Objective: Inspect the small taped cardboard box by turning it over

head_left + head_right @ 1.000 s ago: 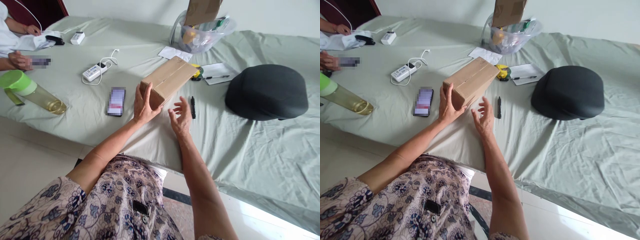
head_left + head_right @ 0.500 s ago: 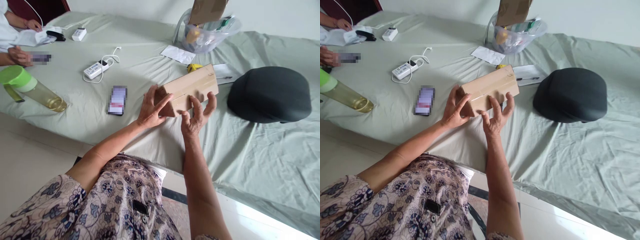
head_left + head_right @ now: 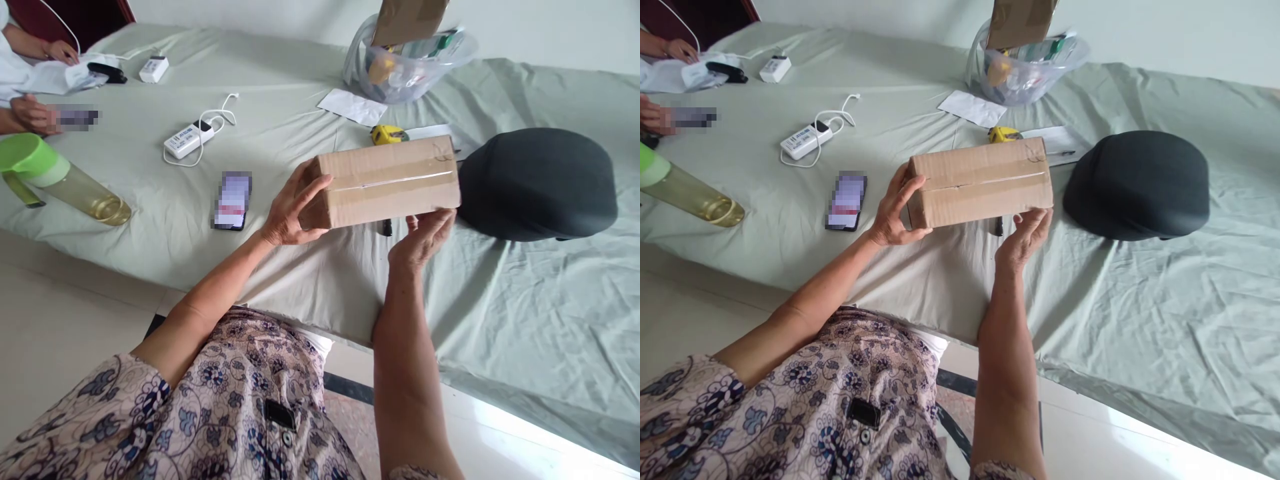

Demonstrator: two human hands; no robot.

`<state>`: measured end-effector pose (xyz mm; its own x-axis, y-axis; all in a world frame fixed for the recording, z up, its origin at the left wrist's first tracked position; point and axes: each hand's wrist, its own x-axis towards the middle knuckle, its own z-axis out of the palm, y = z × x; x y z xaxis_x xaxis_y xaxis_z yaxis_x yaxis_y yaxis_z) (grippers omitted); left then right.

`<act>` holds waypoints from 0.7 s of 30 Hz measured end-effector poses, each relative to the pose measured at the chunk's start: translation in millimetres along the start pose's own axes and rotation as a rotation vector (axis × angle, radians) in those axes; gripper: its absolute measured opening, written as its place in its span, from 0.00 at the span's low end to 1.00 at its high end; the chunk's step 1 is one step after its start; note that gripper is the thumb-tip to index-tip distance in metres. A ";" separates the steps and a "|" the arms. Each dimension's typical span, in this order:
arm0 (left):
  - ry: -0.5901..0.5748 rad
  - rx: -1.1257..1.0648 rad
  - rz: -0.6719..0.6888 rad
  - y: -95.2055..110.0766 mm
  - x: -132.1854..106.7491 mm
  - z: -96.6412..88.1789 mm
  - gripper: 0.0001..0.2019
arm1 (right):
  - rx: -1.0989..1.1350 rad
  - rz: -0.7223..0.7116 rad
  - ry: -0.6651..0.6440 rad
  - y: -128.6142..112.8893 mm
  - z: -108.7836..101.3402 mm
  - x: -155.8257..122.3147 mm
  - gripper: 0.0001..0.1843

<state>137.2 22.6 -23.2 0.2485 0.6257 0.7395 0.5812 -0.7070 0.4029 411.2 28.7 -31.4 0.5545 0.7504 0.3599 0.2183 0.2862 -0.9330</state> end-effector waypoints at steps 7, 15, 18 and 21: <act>0.015 -0.252 -0.165 6.8 4.9 -14.2 0.58 | 0.078 -0.097 0.014 5.0 4.0 3.7 0.31; 0.082 -0.137 -0.334 7.2 4.6 -4.0 0.53 | 0.139 0.014 -0.052 -0.1 6.6 -0.5 0.30; 0.083 -0.300 -0.342 -0.1 2.6 2.7 0.51 | 0.170 -0.009 -0.120 -2.4 8.1 -3.9 0.32; 0.098 -0.320 -0.348 -9.8 0.3 11.0 0.49 | 0.159 -0.038 -0.236 -6.3 10.6 -10.9 0.35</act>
<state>140.0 33.4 -32.9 -0.0018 0.8196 0.5729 0.3455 -0.5371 0.7695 395.3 25.1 -29.5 0.3420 0.8501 0.4004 0.0959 0.3923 -0.9148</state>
